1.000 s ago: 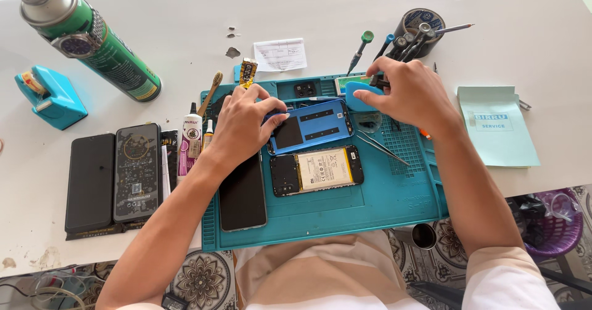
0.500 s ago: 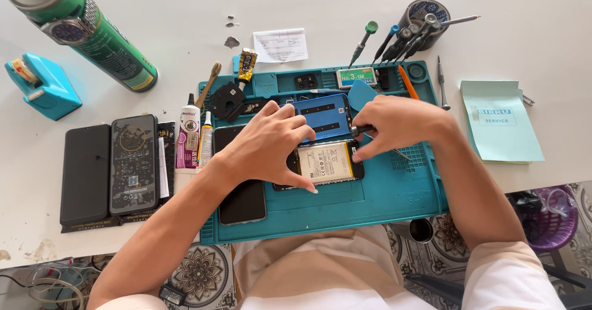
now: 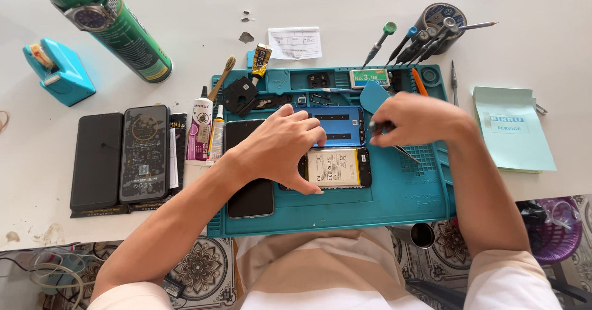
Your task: The person holds a blue smartphone and pries around its back cover edge using a blue plastic pry tool, working around the frame. They then set the phone down, unscrew small screws from the exposed internal components with a screwdriver, and manipulate the battery and internal parts on a repair mat.
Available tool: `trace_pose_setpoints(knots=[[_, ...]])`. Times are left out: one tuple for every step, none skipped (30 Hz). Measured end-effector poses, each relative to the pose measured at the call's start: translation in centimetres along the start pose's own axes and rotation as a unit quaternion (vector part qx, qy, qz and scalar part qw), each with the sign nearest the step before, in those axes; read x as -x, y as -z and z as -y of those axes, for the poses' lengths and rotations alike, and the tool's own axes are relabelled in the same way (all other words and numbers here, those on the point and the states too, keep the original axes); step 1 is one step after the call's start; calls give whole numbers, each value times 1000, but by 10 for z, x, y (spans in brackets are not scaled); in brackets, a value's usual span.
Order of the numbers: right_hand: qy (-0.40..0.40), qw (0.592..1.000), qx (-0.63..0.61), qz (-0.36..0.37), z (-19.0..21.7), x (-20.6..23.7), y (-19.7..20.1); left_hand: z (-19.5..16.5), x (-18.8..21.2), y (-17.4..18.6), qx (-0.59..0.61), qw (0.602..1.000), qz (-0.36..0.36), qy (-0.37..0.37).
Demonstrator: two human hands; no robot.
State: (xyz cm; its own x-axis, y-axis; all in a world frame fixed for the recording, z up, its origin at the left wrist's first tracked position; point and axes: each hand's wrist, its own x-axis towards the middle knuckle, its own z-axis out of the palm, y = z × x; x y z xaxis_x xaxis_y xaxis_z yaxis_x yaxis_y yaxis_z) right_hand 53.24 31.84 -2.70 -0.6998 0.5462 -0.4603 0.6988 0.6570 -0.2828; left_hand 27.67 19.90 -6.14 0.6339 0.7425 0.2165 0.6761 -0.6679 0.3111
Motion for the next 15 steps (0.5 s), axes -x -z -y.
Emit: trace_pose_setpoints(knots=[[-26, 999, 22, -15, -1, 0, 2, 1, 0, -1, 2, 1000, -4, 0], [-72, 997, 18, -7, -3, -1, 3, 1, -1, -3, 4, 1000, -7, -1], [-118, 993, 13, 2, -5, -1, 4, 0, -1, -5, 8, 1000, -9, -2], [-165, 986, 7, 8, -8, -1, 5, -1, -1, -6, 11, 1000, -8, 2], [-149, 989, 14, 7, -11, -2, 4, -2, -2, -7, 13, 1000, -7, 4], [-134, 991, 21, 5, -12, -5, 2, -3, -2, -9, 14, 1000, -6, 6], [-118, 993, 28, 3, -13, -6, -1, -6, -3, -10, 11, 1000, -4, 11], [-118, 993, 26, 3, -15, -6, -3, -8, -3, -10, 7, 1000, -3, 16], [-117, 993, 23, 3, -17, -7, -5, -10, -3, -11, 3, 1000, -1, 21], [-116, 993, 21, 4, -18, -6, -7, -12, -3, -11, 3, 1000, 2, 20], [-125, 992, 28, -14, -20, -4, -7, -14, -4, -11, 3, 1000, 5, 20], [-132, 990, 36, -32, -21, -2, -7, -15, -4, -11, 2, 1000, 7, 21], [-139, 988, 43, -49, -22, -1, -6, -16, -4, -12, 8, 1000, 3, 19], [-144, 986, 49, -67, -22, -1, -5, -17, -4, -13, 15, 1000, 0, 17], [-150, 983, 56, -86, -22, -2, -2, -17, -5, -14, 21, 1000, -4, 15]])
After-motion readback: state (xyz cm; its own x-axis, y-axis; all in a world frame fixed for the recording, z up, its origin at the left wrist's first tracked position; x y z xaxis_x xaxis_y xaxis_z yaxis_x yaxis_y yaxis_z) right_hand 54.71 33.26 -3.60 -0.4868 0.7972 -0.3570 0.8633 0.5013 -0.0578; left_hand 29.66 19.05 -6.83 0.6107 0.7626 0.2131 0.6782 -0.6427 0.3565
